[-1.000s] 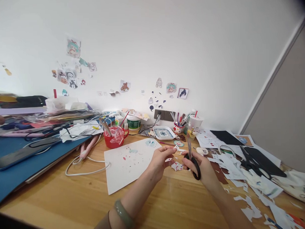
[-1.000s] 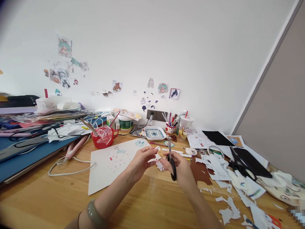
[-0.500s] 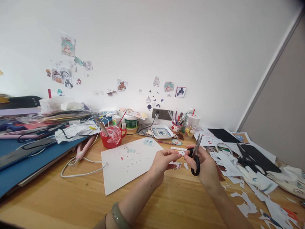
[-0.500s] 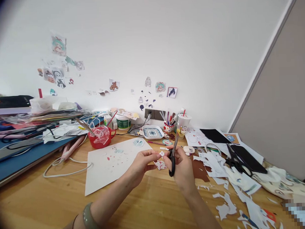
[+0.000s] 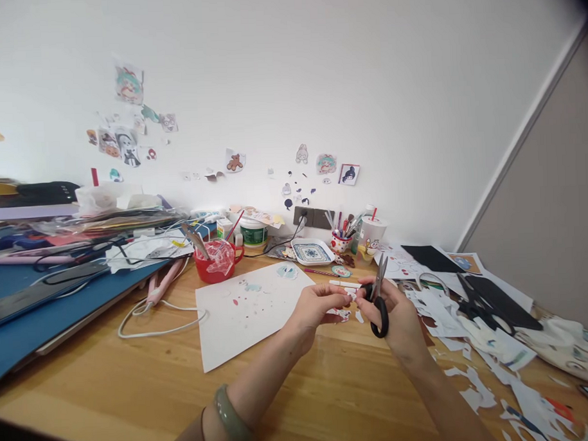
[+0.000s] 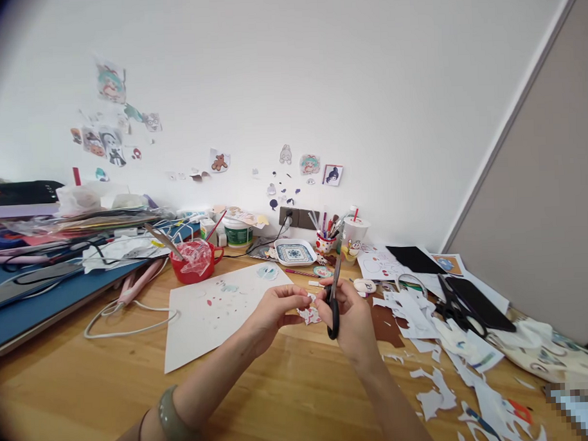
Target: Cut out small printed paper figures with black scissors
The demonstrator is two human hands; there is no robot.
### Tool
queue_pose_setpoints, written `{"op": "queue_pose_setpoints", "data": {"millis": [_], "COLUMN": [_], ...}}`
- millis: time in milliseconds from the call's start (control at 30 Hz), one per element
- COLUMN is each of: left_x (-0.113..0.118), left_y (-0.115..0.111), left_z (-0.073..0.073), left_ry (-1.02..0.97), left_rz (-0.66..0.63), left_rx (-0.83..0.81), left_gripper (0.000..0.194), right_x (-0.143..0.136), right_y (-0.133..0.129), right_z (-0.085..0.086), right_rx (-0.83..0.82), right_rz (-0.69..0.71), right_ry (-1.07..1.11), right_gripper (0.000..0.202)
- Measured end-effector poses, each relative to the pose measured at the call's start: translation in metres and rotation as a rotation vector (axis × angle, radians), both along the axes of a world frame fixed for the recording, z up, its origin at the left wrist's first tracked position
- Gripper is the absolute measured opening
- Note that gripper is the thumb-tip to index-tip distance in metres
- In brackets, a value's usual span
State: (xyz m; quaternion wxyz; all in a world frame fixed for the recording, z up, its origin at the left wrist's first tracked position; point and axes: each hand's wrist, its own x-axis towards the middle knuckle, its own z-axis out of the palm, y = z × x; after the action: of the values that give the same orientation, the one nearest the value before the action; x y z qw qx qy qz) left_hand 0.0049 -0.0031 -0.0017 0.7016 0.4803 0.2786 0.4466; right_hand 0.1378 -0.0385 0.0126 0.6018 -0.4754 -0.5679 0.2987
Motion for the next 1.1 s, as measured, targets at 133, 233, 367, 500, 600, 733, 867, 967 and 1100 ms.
{"op": "queue_pose_setpoints", "data": {"millis": [133, 233, 367, 500, 600, 733, 867, 967, 1100], "left_x": [-0.002, -0.006, -0.008, -0.007, -0.006, -0.005, -0.005, -0.006, -0.006], "left_y": [0.002, 0.004, 0.006, 0.005, 0.003, 0.001, 0.001, 0.001, 0.001], "left_z": [0.000, 0.001, 0.003, 0.005, 0.004, 0.004, 0.005, 0.005, 0.004], "left_ry": [-0.043, -0.080, -0.121, -0.131, -0.126, -0.123, -0.125, -0.134, -0.143], "left_rz": [0.013, 0.065, 0.129, 0.119, 0.099, 0.087, 0.081, 0.071, 0.060], "left_rx": [-0.009, -0.022, -0.035, -0.039, -0.033, -0.029, -0.033, -0.031, -0.021], "left_gripper": [0.018, 0.019, 0.020, 0.022, 0.023, 0.023, 0.023, 0.023, 0.024], "right_x": [0.003, 0.003, -0.001, -0.004, -0.005, -0.006, -0.007, -0.007, -0.007], "right_y": [0.003, 0.004, 0.002, 0.000, -0.002, -0.003, -0.002, -0.003, -0.004], "right_z": [-0.003, -0.005, -0.004, -0.003, -0.002, 0.000, 0.001, 0.000, 0.001], "right_rx": [-0.014, -0.079, -0.186, -0.199, -0.157, -0.184, -0.199, -0.177, -0.166], "right_rz": [-0.004, 0.014, 0.129, 0.238, 0.271, 0.241, 0.232, 0.255, 0.262], "right_ry": [-0.006, -0.082, -0.261, -0.366, -0.380, -0.387, -0.376, -0.332, -0.299], "right_gripper": [0.028, 0.027, 0.030, 0.033, 0.033, 0.031, 0.023, 0.011, 0.010]}}
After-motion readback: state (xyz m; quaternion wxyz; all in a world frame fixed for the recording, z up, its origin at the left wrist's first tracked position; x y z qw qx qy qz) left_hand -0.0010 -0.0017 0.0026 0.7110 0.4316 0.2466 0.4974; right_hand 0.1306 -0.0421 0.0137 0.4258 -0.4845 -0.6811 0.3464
